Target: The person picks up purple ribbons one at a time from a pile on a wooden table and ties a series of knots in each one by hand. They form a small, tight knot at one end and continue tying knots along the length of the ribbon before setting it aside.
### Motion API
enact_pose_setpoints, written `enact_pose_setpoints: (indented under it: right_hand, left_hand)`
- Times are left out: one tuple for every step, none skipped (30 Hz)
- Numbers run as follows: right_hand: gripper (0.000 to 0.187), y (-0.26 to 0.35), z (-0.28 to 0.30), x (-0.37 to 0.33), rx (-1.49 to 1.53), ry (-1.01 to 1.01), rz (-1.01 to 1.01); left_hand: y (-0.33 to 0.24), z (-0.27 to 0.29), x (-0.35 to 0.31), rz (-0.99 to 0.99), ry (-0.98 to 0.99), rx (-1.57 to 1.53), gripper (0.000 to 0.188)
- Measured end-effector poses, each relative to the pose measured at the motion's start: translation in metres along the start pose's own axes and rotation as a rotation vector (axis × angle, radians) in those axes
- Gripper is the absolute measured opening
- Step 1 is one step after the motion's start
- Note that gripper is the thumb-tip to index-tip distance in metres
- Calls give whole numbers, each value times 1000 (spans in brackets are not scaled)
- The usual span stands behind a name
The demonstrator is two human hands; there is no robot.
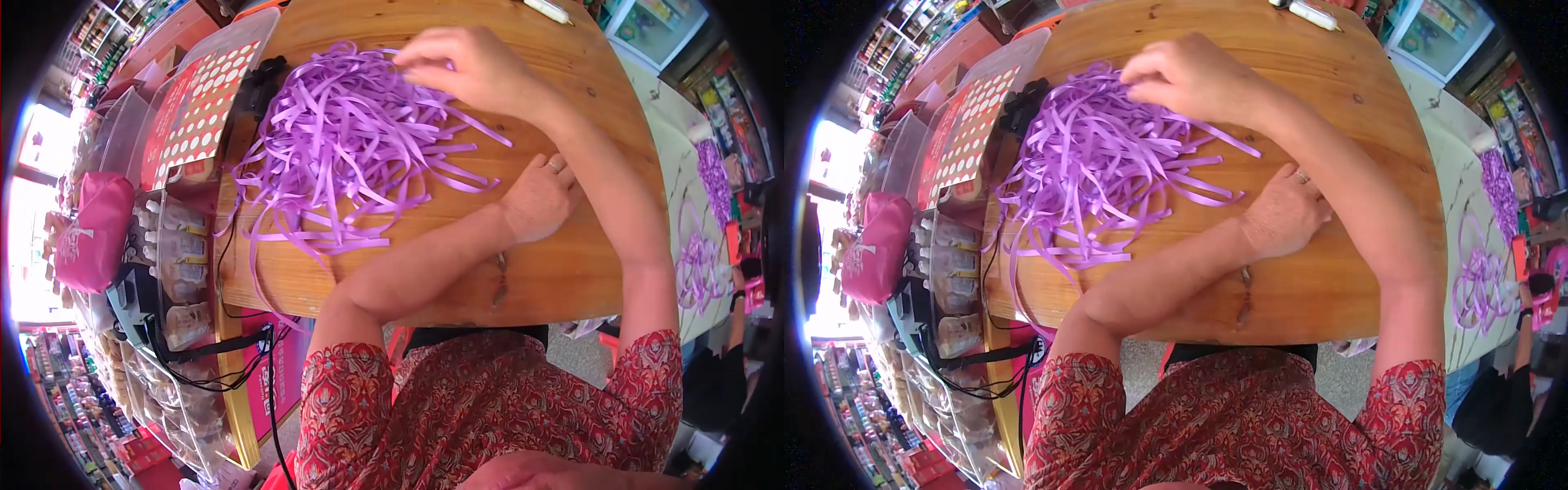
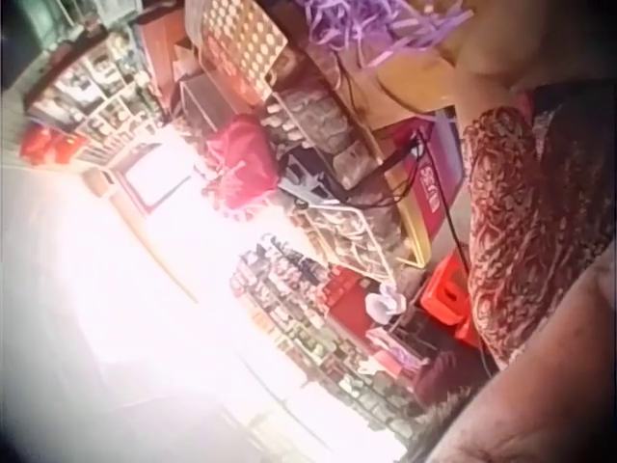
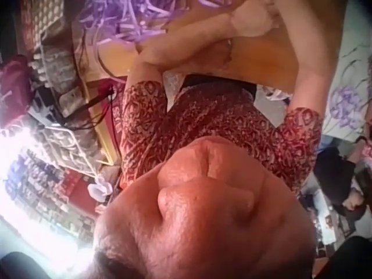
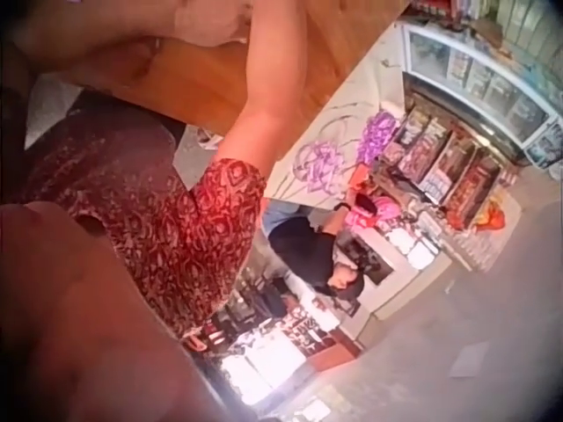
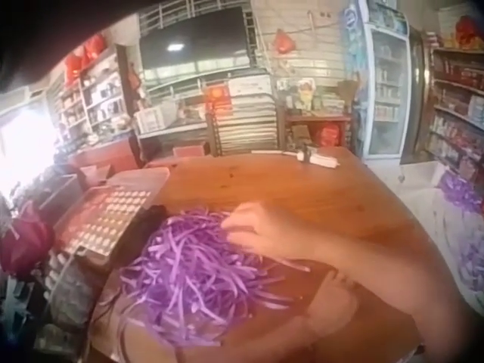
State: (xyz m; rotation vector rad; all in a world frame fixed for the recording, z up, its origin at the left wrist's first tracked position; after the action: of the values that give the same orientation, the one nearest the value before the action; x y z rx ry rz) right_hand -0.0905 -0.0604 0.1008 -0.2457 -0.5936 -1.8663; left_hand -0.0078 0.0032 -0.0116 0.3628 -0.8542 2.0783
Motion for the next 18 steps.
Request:
enact_pose_setpoints:
  right_hand:
    - [21,-5,-12,21,-117,-49,42]
    - [22,-9,-24,40,-232,-102,85]
    - [22,-20,-40,54,-231,-100,96]
    - [22,-31,-57,67,-328,-131,67]
    - [23,-43,-71,75,-432,-164,33]
    - [23,-47,-85,83,-426,-171,50]
    - [24,-50,-98,89,-492,-211,11]
    - [26,-53,-109,94,-557,-252,-31]
    - [19,-63,-119,97,-588,-256,-49]
    - [19,-71,-118,101,-582,-257,-40]
    - [16,-84,-116,104,-427,-192,-102]
    - [12,-92,-117,104,-273,-119,-169]
    - [14,-86,-102,102,-12,-145,-339]
    - [15,-91,-95,103,74,-235,-375]
    - [16,-95,-79,102,194,-228,-389]
    - [17,-97,-62,100,315,-221,-403]
    - [17,-96,-47,94,300,-225,-418]
    - [16,-91,-35,90,477,-261,-436]
  left_hand:
    - [1,-2,1,8,-9,10,38]
    - [0,2,4,-73,-241,-52,32]
    - [-1,6,4,-162,-472,-116,26]
    - [-2,10,2,-158,-476,-102,26]
    - [-2,12,6,8,-331,-437,23]
    - [0,10,5,183,-180,-759,20]
    - [2,6,-1,192,-193,-741,20]
    - [4,-6,-4,190,-107,-837,20]
    - [5,-18,-6,183,-14,-940,20]
    - [7,-23,-5,188,-22,-934,20]
    - [7,-26,-4,102,-84,-820,19]
    - [6,-27,-3,16,-145,-713,19]
    - [4,-18,-4,23,-150,-714,19]
    - [5,-9,-3,61,-208,-819,18]
    - [0,1,2,84,-257,-932,18]
    - [-3,8,6,73,-251,-946,18]
    - [-4,15,11,123,-307,-953,17]
    - [-4,21,11,177,-363,-954,15]
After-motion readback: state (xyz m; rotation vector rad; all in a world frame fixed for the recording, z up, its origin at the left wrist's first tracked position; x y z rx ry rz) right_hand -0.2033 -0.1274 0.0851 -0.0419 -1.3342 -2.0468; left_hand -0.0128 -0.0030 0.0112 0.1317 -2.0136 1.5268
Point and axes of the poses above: each hand's wrist, its own x-axis towards the middle knuckle, its own z-axis out of the back of the hand, y = z × x, the point moved 3 cm from there along x, towards the middle knuckle, and after that the axes turned 12 degrees about -x, right-handed, at the moved point
